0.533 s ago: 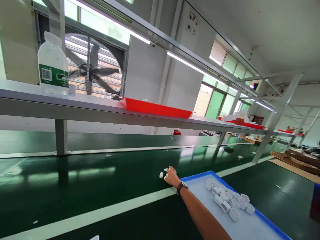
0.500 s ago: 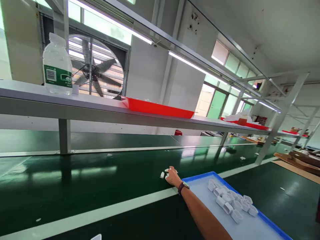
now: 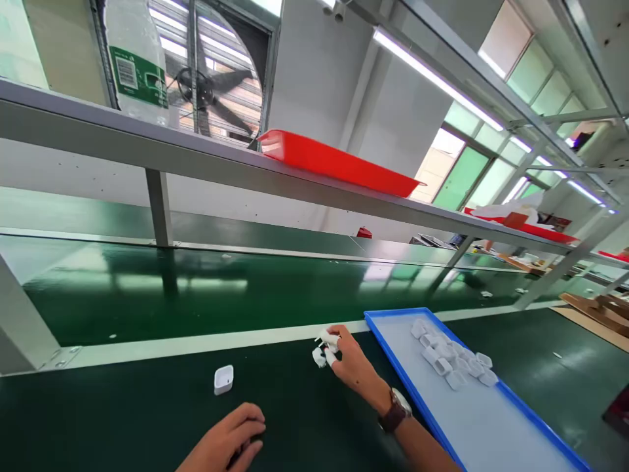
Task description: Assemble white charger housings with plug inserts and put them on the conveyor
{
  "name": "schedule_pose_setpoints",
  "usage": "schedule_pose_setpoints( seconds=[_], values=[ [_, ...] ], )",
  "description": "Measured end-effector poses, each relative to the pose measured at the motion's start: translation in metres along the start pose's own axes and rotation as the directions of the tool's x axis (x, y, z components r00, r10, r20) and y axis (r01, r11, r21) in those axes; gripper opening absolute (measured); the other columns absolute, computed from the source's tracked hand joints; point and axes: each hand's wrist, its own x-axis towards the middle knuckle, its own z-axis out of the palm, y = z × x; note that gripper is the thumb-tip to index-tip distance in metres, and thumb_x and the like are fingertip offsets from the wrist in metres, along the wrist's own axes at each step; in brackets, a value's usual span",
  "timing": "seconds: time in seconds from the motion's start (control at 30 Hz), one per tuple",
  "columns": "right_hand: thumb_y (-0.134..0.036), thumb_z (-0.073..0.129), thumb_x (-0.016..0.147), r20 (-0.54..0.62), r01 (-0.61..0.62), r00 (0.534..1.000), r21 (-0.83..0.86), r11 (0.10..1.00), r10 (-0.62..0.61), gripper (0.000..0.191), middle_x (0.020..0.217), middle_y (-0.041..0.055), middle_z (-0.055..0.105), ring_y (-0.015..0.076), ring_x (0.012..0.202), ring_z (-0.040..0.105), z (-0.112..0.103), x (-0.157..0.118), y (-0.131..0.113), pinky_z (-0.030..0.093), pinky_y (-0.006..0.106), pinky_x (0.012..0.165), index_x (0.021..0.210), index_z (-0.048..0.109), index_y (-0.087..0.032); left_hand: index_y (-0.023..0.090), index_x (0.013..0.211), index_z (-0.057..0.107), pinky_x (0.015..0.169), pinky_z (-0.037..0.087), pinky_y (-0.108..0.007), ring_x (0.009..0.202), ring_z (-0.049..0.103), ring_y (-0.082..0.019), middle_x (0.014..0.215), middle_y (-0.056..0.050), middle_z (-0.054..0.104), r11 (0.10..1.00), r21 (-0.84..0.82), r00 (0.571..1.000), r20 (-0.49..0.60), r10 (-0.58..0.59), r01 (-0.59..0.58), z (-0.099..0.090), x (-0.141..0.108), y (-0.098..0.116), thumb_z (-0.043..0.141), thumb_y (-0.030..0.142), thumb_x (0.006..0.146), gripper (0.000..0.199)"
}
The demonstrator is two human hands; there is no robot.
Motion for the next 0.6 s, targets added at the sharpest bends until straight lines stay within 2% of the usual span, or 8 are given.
schedule_pose_setpoints(
  seconds=[0.13,0.2,0.3,0.37,0.43,0.5,0.53,0.6],
  values=[
    [0.005,0.053,0.071,0.034,0.215,0.976,-0.227,0.950,-0.213,0.045,0.142,0.0181,0.052,0.0344,0.137,0.048,-0.001,-0.040,-0.012,0.048,0.052,0.111,0.109,0.069,-0.014,0.032,0.119,0.072,0.091,0.058,-0.023,0.101,0.071,-0.020,0.119,-0.006,0.067,0.997,0.062,0.998,-0.036,0.053,-0.051,-0.003,-0.002,0.007,0.054,0.030,0.100,0.027],
    [0.008,0.055,0.067,0.078,0.295,0.955,-0.336,0.894,-0.286,0.040,0.144,0.0203,0.051,0.0373,0.139,0.045,-0.002,-0.046,-0.013,0.045,0.055,0.113,0.098,0.070,-0.013,0.032,0.121,0.072,0.089,0.059,-0.024,0.099,0.072,-0.021,0.118,-0.006,0.068,0.993,0.083,0.995,-0.056,0.083,-0.079,-0.002,-0.002,0.006,0.054,0.030,0.100,0.027],
    [0.006,0.058,0.069,0.081,0.336,0.940,-0.382,0.861,-0.331,0.023,0.132,0.0227,0.059,0.0388,0.131,0.051,-0.002,-0.049,-0.022,0.048,0.055,0.108,0.080,0.066,-0.012,0.035,0.125,0.069,0.089,0.060,-0.025,0.101,0.072,-0.021,0.122,-0.005,0.067,0.991,0.083,0.987,-0.114,0.110,-0.101,0.001,-0.003,0.008,0.056,0.031,0.099,0.029],
    [0.003,0.057,0.073,0.040,0.323,0.943,-0.328,0.887,-0.329,0.019,0.117,0.0197,0.064,0.0351,0.119,0.059,0.001,-0.050,-0.036,0.052,0.050,0.101,0.079,0.064,-0.014,0.036,0.130,0.065,0.087,0.062,-0.027,0.098,0.072,-0.021,0.124,-0.005,0.067,0.995,0.040,0.979,-0.179,0.100,-0.094,0.007,-0.002,0.015,0.060,0.031,0.097,0.033],
    [-0.001,0.055,0.079,0.013,0.281,0.958,-0.214,0.935,-0.285,0.017,0.098,0.0122,0.067,0.0270,0.097,0.065,0.007,-0.051,-0.058,0.056,0.041,0.088,0.084,0.063,-0.016,0.037,0.137,0.058,0.085,0.063,-0.030,0.093,0.071,-0.020,0.124,-0.005,0.066,0.996,-0.059,0.970,-0.237,0.055,-0.071,0.014,0.000,0.026,0.067,0.029,0.092,0.046],
    [-0.004,0.055,0.082,0.029,0.227,0.974,-0.078,0.971,-0.225,0.018,0.087,0.0058,0.066,0.0210,0.080,0.064,0.013,-0.051,-0.083,0.055,0.033,0.075,0.093,0.062,-0.017,0.035,0.139,0.053,0.086,0.063,-0.033,0.093,0.070,-0.020,0.123,-0.005,0.065,0.977,-0.208,0.958,-0.287,-0.016,-0.046,0.020,0.003,0.037,0.073,0.025,0.084,0.059],
    [-0.005,0.055,0.083,0.049,0.208,0.977,-0.016,0.978,-0.208,0.021,0.087,0.0043,0.066,0.0197,0.076,0.063,0.015,-0.050,-0.096,0.053,0.031,0.072,0.098,0.061,-0.018,0.034,0.137,0.054,0.088,0.063,-0.034,0.095,0.069,-0.021,0.121,-0.005,0.064,0.958,-0.285,0.952,-0.302,-0.053,-0.037,0.022,0.004,0.042,0.075,0.024,0.082,0.059],
    [-0.005,0.055,0.083,0.073,0.199,0.976,0.090,0.976,-0.205,0.027,0.091,0.0039,0.067,0.0192,0.078,0.064,0.018,-0.047,-0.116,0.052,0.030,0.072,0.106,0.059,-0.019,0.031,0.126,0.060,0.090,0.061,-0.035,0.098,0.068,-0.022,0.117,-0.005,0.063,0.914,-0.404,0.945,-0.309,-0.104,-0.032,0.024,0.006,0.047,0.074,0.025,0.083,0.046]
  ],
)
